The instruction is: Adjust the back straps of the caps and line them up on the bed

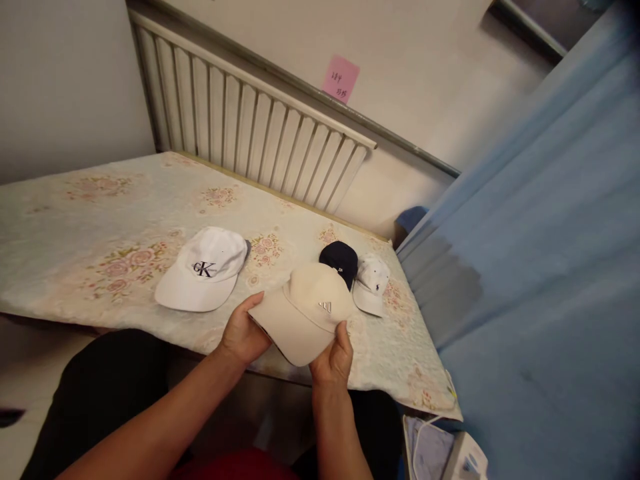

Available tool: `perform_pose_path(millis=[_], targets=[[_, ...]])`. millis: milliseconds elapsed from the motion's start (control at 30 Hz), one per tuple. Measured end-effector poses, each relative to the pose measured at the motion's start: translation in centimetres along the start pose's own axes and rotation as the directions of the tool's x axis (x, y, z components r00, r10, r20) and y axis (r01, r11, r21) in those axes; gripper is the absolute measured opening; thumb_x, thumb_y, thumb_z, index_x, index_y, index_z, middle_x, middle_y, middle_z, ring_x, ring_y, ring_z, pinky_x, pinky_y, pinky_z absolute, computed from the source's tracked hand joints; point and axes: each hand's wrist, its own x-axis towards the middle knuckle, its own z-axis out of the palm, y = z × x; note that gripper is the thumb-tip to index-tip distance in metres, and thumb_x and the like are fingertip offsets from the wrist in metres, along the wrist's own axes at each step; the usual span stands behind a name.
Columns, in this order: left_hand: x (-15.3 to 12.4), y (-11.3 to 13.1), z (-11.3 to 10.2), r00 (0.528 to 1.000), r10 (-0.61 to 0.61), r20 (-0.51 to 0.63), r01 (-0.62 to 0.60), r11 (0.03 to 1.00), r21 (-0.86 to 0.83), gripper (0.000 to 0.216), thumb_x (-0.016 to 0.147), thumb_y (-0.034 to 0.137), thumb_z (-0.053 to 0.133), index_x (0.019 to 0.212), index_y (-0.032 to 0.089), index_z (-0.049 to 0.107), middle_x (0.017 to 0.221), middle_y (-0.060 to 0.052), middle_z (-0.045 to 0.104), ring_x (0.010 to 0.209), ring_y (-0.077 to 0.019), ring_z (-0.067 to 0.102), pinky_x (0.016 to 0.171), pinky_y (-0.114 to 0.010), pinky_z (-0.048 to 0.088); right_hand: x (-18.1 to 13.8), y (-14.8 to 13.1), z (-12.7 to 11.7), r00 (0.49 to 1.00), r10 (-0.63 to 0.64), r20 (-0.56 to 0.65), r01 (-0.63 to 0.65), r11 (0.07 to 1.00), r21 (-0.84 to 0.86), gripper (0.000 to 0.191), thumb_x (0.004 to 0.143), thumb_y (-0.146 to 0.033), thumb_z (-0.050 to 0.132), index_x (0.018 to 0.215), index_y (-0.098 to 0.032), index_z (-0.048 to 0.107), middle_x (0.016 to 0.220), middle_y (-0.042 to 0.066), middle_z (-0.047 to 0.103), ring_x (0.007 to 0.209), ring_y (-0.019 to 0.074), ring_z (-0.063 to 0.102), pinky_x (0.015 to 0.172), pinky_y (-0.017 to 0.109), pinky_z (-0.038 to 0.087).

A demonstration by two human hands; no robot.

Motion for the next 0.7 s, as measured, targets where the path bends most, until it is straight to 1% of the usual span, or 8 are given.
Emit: perform_pose_path(millis=[100,167,233,300,400,467,567,700], targets=[[-0.1,0.0,0.0,1.000,-0.003,-0.010,0.003,1.000,0.012,0.038,0.084,0.022,0.051,0.118,0.005,0.059,0.074,-0.010,0.075,0.072,-0.0286,0.072,0.080,-0.044,0.055,-0.5,0.7,0.3,0.996,0.084,0.000,-0.084,0.996,0.022,0.032,0.075,-0.032,0.066,0.102,-0.016,0.069,0.104,0.009,0.073,0.101,0.0249,0.066,0.103,0.050,0.042],[-0.2,0.1,-0.1,1.000,-0.012,0.004,0.012,1.000,0.029,0.038,0.086,0.024,0.049,0.117,0.005,0.060,0.074,-0.011,0.075,0.072,-0.0290,0.072,0.080,-0.044,0.055,-0.4,0.6,0.3,0.991,0.137,-0.013,-0.136,0.991,0.013,0.030,0.075,-0.034,0.066,0.098,-0.015,0.070,0.101,0.009,0.074,0.099,0.0245,0.067,0.102,0.049,0.043],[-0.3,0.2,-0.1,0.999,-0.040,0.036,0.038,0.998,0.050,0.040,0.088,0.026,0.047,0.119,0.004,0.060,0.077,-0.013,0.075,0.075,-0.0296,0.072,0.081,-0.044,0.055,-0.2,0.1,0.1,0.986,0.166,-0.026,-0.167,0.985,-0.043,0.032,0.077,-0.039,0.064,0.097,-0.015,0.071,0.097,0.009,0.075,0.097,0.0247,0.068,0.100,0.049,0.044],[-0.3,0.2,-0.2,0.990,-0.107,0.088,0.101,0.992,0.070,0.043,0.089,0.028,0.044,0.122,0.004,0.058,0.083,-0.014,0.075,0.080,-0.0307,0.072,0.082,-0.045,0.055,0.0,-0.7,-0.3,0.982,0.190,-0.018,-0.191,0.972,-0.138,0.038,0.079,-0.045,0.061,0.099,-0.014,0.070,0.096,0.011,0.075,0.098,0.0256,0.068,0.098,0.050,0.045],[-0.2,0.0,-0.3,0.961,-0.237,0.146,0.225,0.970,0.093,0.046,0.089,0.029,0.044,0.128,0.006,0.055,0.094,-0.016,0.075,0.087,-0.0324,0.071,0.086,-0.048,0.052,0.0,-1.5,-0.6,0.977,0.215,0.008,-0.206,0.948,-0.243,0.046,0.082,-0.049,0.056,0.106,-0.012,0.068,0.096,0.012,0.075,0.102,0.0260,0.066,0.095,0.050,0.047],[0.1,-0.2,-0.5,0.948,-0.294,0.123,0.281,0.953,0.109,0.047,0.089,0.030,0.047,0.130,0.008,0.054,0.097,-0.017,0.074,0.090,-0.0334,0.070,0.087,-0.049,0.051,-0.2,-1.5,-0.8,0.975,0.222,0.010,-0.213,0.943,-0.256,0.047,0.083,-0.050,0.055,0.107,-0.012,0.068,0.098,0.012,0.074,0.103,0.0256,0.066,0.095,0.048,0.047],[0.7,-0.3,-1.1,0.942,-0.324,0.091,0.313,0.943,0.116,0.049,0.088,0.034,0.050,0.130,0.009,0.054,0.096,-0.018,0.074,0.091,-0.0347,0.070,0.086,-0.050,0.051,-0.3,-1.0,-1.1,0.972,0.235,0.009,-0.226,0.942,-0.247,0.045,0.083,-0.050,0.055,0.105,-0.014,0.068,0.104,0.011,0.073,0.102,0.0251,0.067,0.094,0.047,0.048],[1.4,0.0,-2.0,0.932,-0.349,0.103,0.337,0.934,0.116,0.051,0.086,0.036,0.054,0.128,0.009,0.056,0.097,-0.018,0.074,0.091,-0.0351,0.069,0.085,-0.050,0.052,-0.2,-0.1,-2.1,0.977,0.215,-0.006,-0.211,0.953,-0.218,0.043,0.081,-0.049,0.057,0.106,-0.015,0.067,0.102,0.010,0.074,0.103,0.0249,0.066,0.096,0.048,0.047]])
